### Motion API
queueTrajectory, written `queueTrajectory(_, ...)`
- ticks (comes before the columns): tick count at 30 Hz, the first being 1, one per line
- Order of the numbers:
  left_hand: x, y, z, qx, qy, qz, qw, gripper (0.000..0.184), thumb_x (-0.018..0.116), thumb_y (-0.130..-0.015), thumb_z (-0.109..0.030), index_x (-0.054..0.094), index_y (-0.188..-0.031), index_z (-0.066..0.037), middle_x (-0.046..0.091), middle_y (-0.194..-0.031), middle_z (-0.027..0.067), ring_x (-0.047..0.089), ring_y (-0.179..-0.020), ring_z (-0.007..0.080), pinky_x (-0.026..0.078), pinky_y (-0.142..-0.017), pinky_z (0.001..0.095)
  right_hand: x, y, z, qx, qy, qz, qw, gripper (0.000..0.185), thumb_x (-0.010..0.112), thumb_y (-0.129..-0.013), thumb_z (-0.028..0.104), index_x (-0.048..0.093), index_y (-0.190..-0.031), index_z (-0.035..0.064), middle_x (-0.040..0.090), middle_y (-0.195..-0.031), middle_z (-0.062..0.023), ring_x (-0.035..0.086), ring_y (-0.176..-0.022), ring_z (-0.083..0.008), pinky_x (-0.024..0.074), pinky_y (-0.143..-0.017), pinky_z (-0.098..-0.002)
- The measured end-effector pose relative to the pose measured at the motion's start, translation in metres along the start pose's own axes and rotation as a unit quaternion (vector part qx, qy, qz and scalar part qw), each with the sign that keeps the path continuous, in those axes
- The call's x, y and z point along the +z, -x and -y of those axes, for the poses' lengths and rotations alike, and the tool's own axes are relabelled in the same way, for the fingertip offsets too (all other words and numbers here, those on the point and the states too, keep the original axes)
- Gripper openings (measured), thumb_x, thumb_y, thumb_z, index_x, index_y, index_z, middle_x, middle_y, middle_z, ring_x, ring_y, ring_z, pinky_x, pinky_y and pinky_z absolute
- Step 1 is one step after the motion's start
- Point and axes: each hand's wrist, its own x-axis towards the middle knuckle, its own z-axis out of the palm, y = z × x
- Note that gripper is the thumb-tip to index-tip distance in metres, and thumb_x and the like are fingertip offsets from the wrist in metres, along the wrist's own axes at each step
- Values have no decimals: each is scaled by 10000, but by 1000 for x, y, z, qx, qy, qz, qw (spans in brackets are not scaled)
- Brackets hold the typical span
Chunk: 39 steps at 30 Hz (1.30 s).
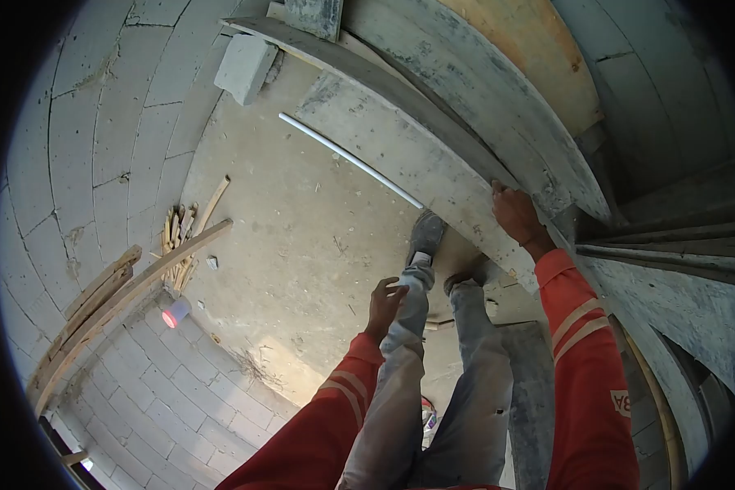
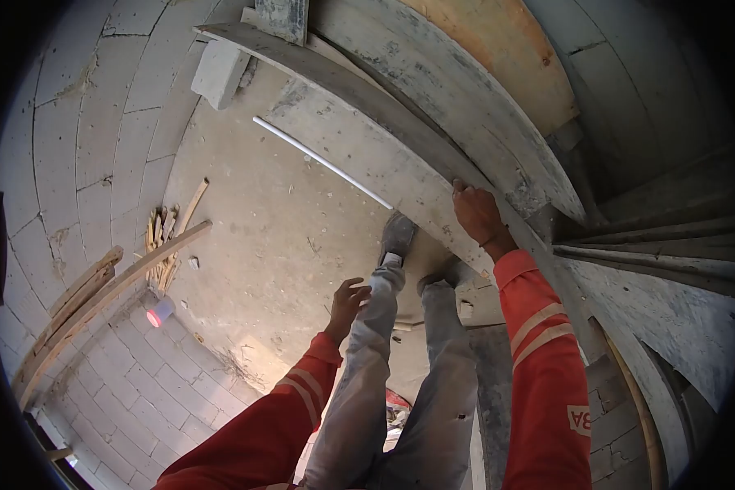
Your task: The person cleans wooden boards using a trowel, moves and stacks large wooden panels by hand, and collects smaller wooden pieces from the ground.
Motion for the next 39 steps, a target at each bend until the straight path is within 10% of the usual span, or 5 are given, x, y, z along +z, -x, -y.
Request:
queueTrajectory(11, 81, -216, -52, -19, 79, -13, 997, 1100, 799, -712, -404, 98, -1505, -106, 378, -1416, 197, 352, -1333, 352, 363, -1023, 557, 10, -7, -42, 106, 7, -68, 992, 358, 603, -847, 193, 566, -1182, 75, 677, -772, -148, 676, -706, -336, 533, -611, -437)
queueTrajectory(17, 134, -234, -83, 57, 256, 71, 962, 757, 772, -784, -295, 383, -1340, 41, 552, -1256, 195, 580, -1116, 309, 513, -861, 507, 40, -15, -67, 149, 24, -101, 983, 377, 630, -858, 247, 569, -1213, 136, 681, -905, -138, 660, -841, -346, 518, -702, -468)
queueTrajectory(19, 139, -218, -98, 100, 66, -82, 989, 476, 749, -813, -237, 557, -1114, 78, 650, -1045, 175, 670, -866, 281, 577, -668, 418, 48, -9, -65, 126, 38, -104, 986, 386, 638, -855, 251, 570, -1215, 132, 680, -927, -134, 654, -860, -343, 513, -717, -468)
queueTrajectory(26, 139, -154, -109, 189, -68, -164, 966, 377, 719, -840, -296, 674, -902, 73, 679, -851, 152, 669, -782, 255, 522, -699, 402, 37, 57, 8, 117, -101, -81, 985, 408, 683, -817, 204, 582, -1194, 87, 681, -948, -135, 664, -823, -340, 516, -694, -452)
queueTrajectory(39, 157, -149, -130, 145, 206, 153, 956, 788, 349, -944, -625, 353, -1389, 25, 476, -1303, 207, 571, -1117, 406, 496, -920, 439, 34, 59, 7, 95, -169, -47, 980, 535, 682, -834, 347, 530, -1244, 38, 618, -1157, -205, 655, -930, -372, 535, -774, -432)
